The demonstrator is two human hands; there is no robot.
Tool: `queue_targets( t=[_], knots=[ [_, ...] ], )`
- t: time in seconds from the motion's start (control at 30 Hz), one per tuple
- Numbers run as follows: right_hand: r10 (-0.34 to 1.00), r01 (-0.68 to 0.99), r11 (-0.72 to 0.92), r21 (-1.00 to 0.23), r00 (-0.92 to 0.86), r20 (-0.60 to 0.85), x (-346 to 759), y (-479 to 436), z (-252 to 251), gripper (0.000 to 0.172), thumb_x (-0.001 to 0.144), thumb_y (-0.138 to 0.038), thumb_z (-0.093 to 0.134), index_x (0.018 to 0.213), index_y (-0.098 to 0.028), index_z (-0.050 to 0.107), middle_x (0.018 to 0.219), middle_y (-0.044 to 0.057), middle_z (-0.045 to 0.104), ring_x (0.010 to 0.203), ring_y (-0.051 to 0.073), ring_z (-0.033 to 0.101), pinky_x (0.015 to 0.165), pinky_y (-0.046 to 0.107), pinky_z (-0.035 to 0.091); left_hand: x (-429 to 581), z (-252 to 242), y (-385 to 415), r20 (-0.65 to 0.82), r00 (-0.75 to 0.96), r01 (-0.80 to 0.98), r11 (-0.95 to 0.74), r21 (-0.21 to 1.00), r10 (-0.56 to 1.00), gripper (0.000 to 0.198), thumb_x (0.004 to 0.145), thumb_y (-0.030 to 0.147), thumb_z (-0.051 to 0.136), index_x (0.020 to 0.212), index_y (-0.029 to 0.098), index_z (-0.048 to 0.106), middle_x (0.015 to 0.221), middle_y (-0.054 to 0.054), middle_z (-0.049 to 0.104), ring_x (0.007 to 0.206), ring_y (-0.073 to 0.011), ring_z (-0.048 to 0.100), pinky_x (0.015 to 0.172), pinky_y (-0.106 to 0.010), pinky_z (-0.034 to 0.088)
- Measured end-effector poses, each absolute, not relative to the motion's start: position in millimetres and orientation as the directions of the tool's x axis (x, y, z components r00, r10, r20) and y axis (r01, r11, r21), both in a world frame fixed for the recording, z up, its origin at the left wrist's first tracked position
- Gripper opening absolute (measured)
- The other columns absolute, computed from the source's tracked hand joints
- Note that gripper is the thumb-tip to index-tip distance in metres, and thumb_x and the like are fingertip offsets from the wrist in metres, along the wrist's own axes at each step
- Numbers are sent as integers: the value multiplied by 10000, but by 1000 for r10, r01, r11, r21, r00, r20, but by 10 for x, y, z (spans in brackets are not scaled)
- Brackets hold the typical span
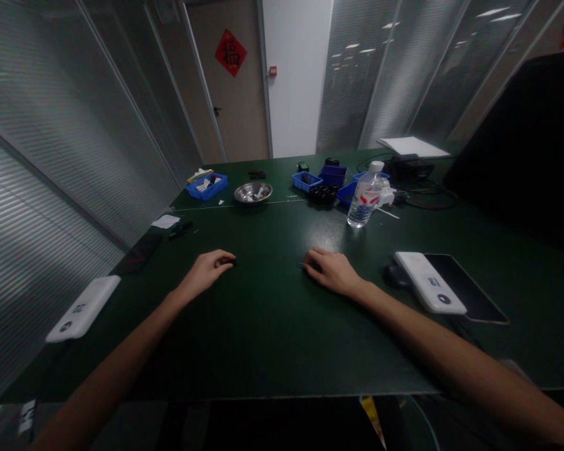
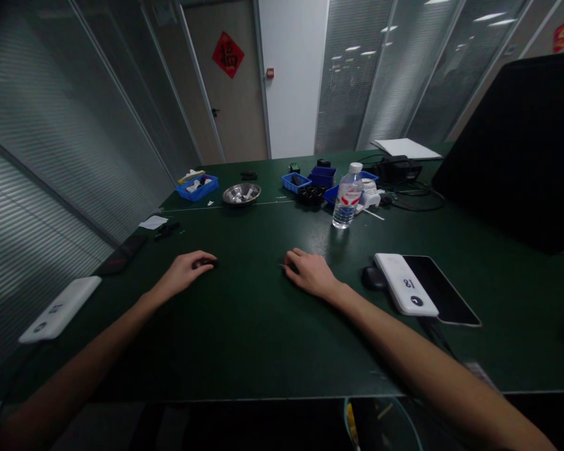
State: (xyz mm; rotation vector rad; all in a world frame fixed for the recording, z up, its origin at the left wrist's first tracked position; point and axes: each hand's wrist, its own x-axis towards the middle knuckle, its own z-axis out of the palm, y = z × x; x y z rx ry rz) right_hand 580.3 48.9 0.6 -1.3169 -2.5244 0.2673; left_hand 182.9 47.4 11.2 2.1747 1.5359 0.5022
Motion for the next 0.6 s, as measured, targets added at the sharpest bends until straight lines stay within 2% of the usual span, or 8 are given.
queue_targets(
  t=[0.17,0.23,0.37,0.47,0.6],
  knots=[
    [822,770,569,-289,-543,173,5801,489,5,169,1022,-347,531,1087,-209,604,1079,50,642,801,164,609,686,267,380,611,18,668,109,-49,904,-2,427,993,414,857,487,632,1149,219,749,1168,-80,750,1030,-269,691,916,-371,532],
    [824,769,566,-298,-542,165,5801,488,11,170,1023,-349,530,1088,-211,605,1078,48,643,796,160,609,689,265,381,216,-47,657,110,-119,928,71,365,987,435,831,523,647,1124,223,765,1172,-68,754,1019,-262,695,911,-347,523],
    [829,771,558,-308,-536,159,5801,481,20,173,1028,-351,525,1090,-210,603,1082,49,640,790,156,609,702,264,390,-196,-159,577,139,-146,949,99,299,979,426,847,493,624,1130,203,756,1255,-58,722,1051,-255,671,949,-359,494],
    [832,774,553,-308,-536,146,5799,474,24,181,1030,-361,522,1088,-209,603,1084,51,637,787,154,609,697,263,391,-215,-200,549,190,-123,959,67,275,974,402,869,460,590,1118,191,755,1283,-64,702,1139,-263,646,1039,-374,448],
    [827,770,560,-307,-541,151,5803,466,35,179,1029,-359,521,1087,-208,598,1078,49,631,789,154,606,700,263,395,-144,-224,549,270,-60,968,-10,250,961,467,907,541,527,1094,182,760,1265,-76,698,1186,-271,626,1105,-387,408]
  ],
)
